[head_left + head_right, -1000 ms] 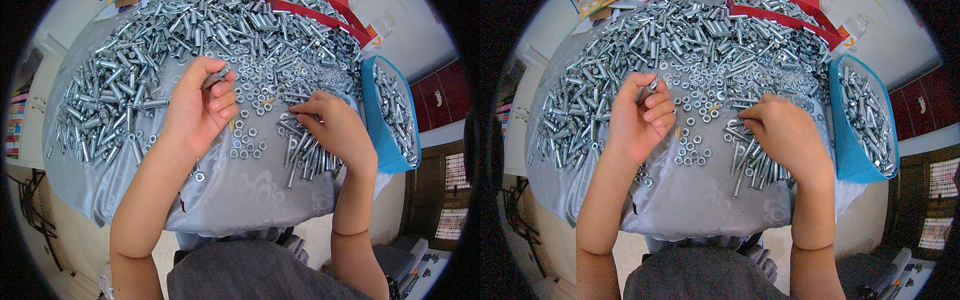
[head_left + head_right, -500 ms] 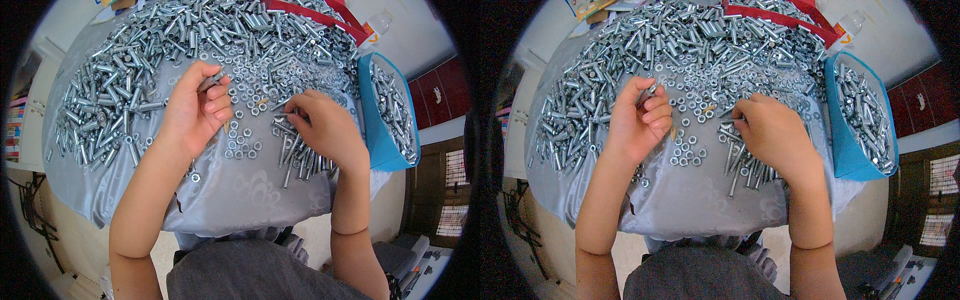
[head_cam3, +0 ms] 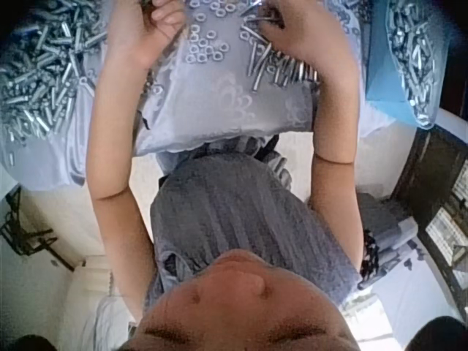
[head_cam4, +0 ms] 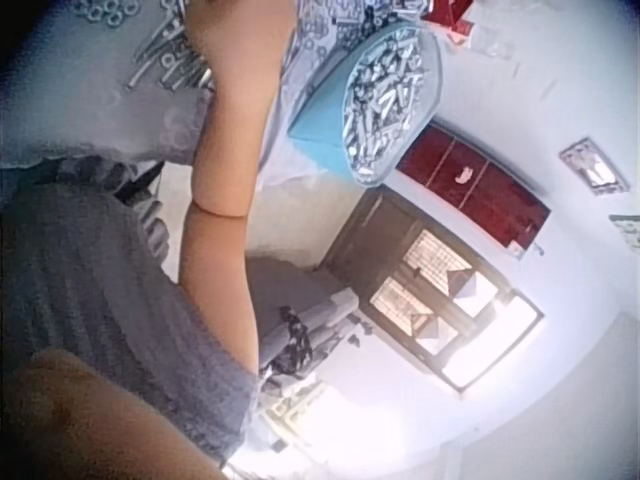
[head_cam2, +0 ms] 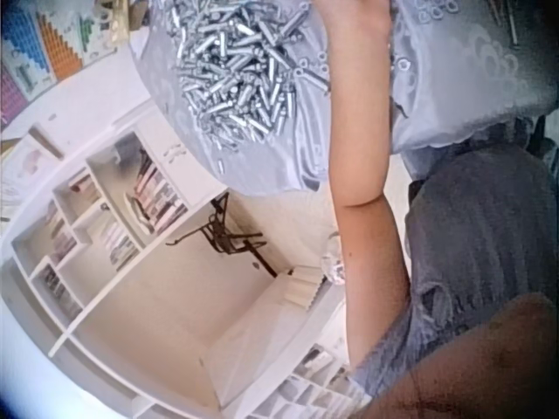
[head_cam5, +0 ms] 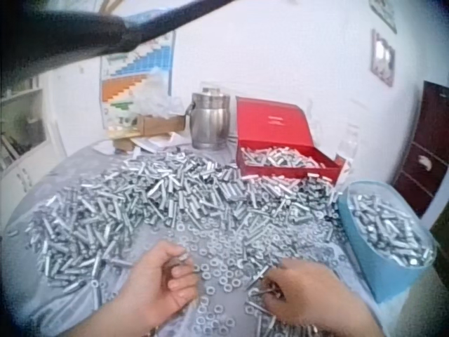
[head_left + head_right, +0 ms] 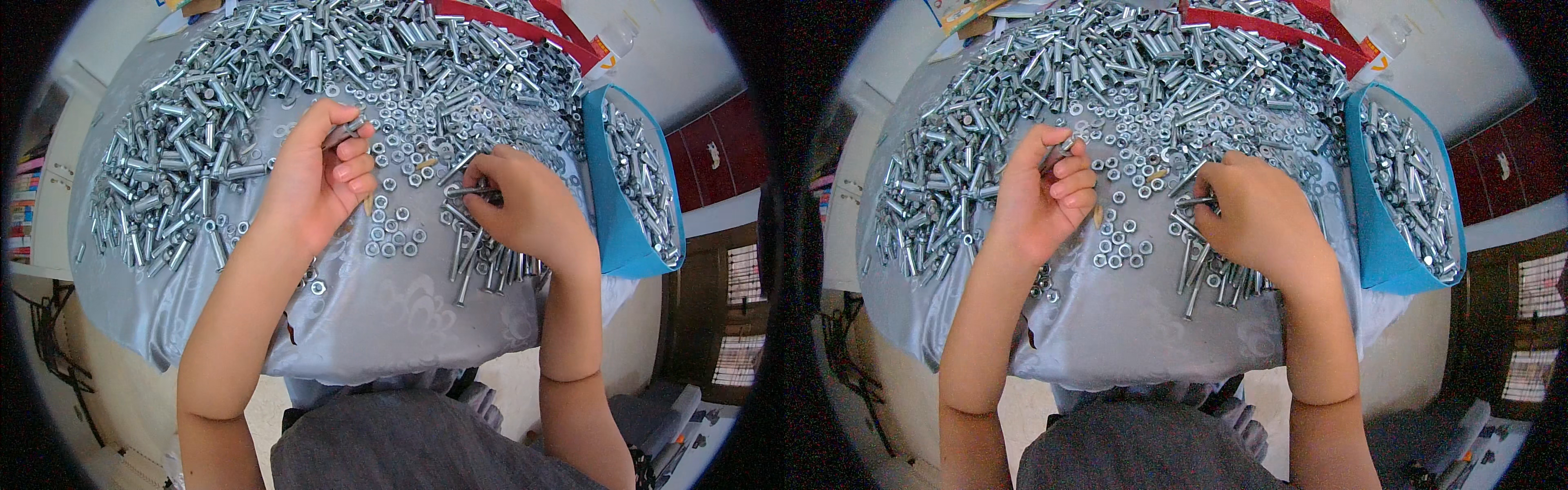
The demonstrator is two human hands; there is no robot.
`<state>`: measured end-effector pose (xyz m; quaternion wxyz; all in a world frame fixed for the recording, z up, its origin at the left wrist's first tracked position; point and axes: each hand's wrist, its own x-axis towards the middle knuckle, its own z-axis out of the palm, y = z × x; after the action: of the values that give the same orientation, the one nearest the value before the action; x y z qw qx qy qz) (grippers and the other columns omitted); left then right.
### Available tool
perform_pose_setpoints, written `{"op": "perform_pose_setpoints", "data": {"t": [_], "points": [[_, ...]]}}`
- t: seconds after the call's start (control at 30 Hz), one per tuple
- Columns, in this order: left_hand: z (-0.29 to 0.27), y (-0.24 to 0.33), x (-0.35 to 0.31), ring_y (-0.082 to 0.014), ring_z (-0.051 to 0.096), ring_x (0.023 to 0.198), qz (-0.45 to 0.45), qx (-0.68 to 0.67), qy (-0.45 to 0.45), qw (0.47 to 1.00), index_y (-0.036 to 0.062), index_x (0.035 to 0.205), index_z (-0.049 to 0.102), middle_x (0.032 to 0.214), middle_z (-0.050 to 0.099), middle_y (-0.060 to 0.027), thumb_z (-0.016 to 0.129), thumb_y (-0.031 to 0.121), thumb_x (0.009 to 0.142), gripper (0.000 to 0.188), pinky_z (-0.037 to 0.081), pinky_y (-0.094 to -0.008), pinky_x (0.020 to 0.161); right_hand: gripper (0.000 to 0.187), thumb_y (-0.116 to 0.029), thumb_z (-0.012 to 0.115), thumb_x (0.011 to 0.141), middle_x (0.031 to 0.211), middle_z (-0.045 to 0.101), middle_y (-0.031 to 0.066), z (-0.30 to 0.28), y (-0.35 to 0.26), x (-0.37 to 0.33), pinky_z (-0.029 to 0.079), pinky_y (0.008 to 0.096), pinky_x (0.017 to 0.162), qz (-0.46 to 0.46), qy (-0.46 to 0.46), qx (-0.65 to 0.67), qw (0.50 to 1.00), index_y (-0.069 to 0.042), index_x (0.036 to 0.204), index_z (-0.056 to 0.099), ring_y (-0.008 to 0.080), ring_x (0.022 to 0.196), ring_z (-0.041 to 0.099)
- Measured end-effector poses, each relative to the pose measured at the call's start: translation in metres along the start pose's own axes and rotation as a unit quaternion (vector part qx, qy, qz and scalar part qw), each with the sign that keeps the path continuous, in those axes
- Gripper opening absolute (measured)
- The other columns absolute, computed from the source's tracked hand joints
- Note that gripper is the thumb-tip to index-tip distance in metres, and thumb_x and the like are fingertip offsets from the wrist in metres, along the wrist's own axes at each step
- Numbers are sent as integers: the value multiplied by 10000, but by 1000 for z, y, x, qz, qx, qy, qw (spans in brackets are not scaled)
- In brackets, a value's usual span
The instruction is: The person repeatedly picks up bolts, washers, and nuts from a table covered in hardware. They thread the washers and nuts onto the bolts by hand, tightening them to form complete fastener assemblies. The person places the finished assemblies into a blue container on the right side of the table.
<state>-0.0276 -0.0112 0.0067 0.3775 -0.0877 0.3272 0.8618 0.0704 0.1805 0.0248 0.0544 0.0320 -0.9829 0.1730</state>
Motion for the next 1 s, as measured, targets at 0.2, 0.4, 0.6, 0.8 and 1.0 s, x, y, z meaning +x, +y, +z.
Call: {"op": "perform_pose_setpoints", "data": {"t": [0.2, 0.4, 0.6, 0.8, 1.0], "points": [[2, -3, -3, -58, 316, 412, -5, 23, 9, 1000, 40, 713, 503, 526, 369, 51, 544, 200, 762, 172, 274, -208, 406, 125, -28, 585, 674, 774, 513, 141, 9, -1, 6, 426, 361, 631, -107, 105, 105, 983, -19, 792, 545, 299, 725, 528], [8, -6, -6, -58, 313, 416, -18, 59, 18, 998, 36, 724, 498, 524, 361, 50, 563, 214, 748, 190, 271, -212, 405, 94, -31, 600, 721, 712, 532, 97, 5, -13, 11, 424, 279, 612, -79, 66, 271, 957, -4, 777, 528, 207, 663, 528], [11, -13, -11, -60, 309, 419, -30, 175, -6, 984, 28, 725, 499, 519, 359, 43, 574, 226, 742, 212, 281, -222, 419, 98, -52, 623, 755, 715, 568, 2, 6, -16, 13, 405, 213, 577, -21, 62, 400, 914, -7, 822, 569, 62, 634, 500], [11, -17, -15, -63, 373, 436, 39, 258, -34, 965, 11, 696, 560, 532, 416, 19, 557, 210, 771, 213, 339, -223, 440, 110, -64, 610, 790, 750, 576, -5, 9, -20, 12, 403, 172, 579, 21, 0, 553, 833, 2, 871, 574, 40, 661, 513], [14, -23, -15, -72, 356, 434, 49, 290, -31, 955, 76, 675, 508, 543, 410, 18, 563, 227, 777, 191, 326, -242, 435, 122, -65, 609, 789, 762, 581, 5, 7, -19, 12, 418, 180, 590, 38, -40, 562, 825, 7, 879, 568, 53, 675, 529]]}}
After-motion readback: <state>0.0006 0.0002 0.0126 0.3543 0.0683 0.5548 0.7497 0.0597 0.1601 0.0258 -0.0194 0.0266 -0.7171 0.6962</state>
